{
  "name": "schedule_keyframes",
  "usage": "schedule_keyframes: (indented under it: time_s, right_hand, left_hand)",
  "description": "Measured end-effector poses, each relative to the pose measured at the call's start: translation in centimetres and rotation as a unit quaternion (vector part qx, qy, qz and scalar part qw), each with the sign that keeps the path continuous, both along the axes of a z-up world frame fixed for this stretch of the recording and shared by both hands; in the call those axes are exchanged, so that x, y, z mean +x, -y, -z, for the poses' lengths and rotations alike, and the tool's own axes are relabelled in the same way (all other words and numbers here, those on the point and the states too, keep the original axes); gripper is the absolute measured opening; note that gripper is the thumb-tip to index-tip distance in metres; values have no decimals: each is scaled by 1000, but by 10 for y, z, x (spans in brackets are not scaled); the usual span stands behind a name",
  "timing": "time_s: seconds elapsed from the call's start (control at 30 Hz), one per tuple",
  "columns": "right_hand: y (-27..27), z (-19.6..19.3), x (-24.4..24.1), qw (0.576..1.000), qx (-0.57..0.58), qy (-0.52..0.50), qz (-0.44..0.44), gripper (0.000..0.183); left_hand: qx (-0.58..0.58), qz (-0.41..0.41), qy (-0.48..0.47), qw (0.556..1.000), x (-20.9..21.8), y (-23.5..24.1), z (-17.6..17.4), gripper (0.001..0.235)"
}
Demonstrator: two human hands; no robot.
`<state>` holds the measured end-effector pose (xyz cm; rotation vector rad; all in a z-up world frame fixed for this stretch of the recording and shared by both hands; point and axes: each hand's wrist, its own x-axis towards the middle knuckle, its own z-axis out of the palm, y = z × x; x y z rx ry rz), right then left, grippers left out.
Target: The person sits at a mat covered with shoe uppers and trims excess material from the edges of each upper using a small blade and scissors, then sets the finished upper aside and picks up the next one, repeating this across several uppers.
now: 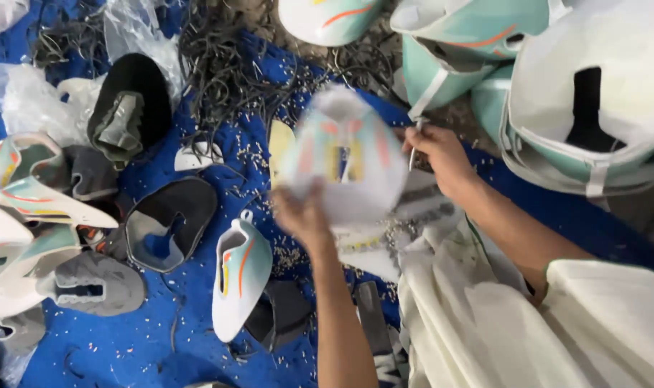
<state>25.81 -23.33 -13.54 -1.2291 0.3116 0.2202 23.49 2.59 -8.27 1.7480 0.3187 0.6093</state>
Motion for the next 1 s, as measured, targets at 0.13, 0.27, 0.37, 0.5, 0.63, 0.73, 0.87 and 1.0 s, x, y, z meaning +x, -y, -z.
schedule_keyframes:
  time_s: [0.13,0.27,0.37,0.5,0.63,0.73,0.87,1.0]
  right_hand:
    - [-8,-57,5,994,94,34,47,29]
    - [-23,-48,-14,982,185,-10,45,26]
    - [-31,-42,-34,967,247,-41,44,23]
    - [-47,-21,-72,967,232,-102,-40,17]
    - [-59,7,-103,962,214,-113,-127,22]
    - [-59,-4,-112,887,421,-95,-165,32]
    - [-35,-49,-106,931,268,-218,-119,33]
    - [-16,-32,-114,975,33,-155,-156,29]
  left_hand:
    - [-201,-124,169,957,8,-36,-65,47]
    - [325,-61,-52,942,-31,-99,-51,71]
    - [525,28,-241,816,-49,-110,-52,83]
    - [550,1,-163,819,-73,-80,-117,76]
    - [244,-56,70,966,-133,-5,-136,75]
    - [-150,-28,18,988,-171,31,-88,81]
    - [-441,41,-107,890,-192,49,-37,77]
    - [-281,58,-155,945,-186,16,-39,79]
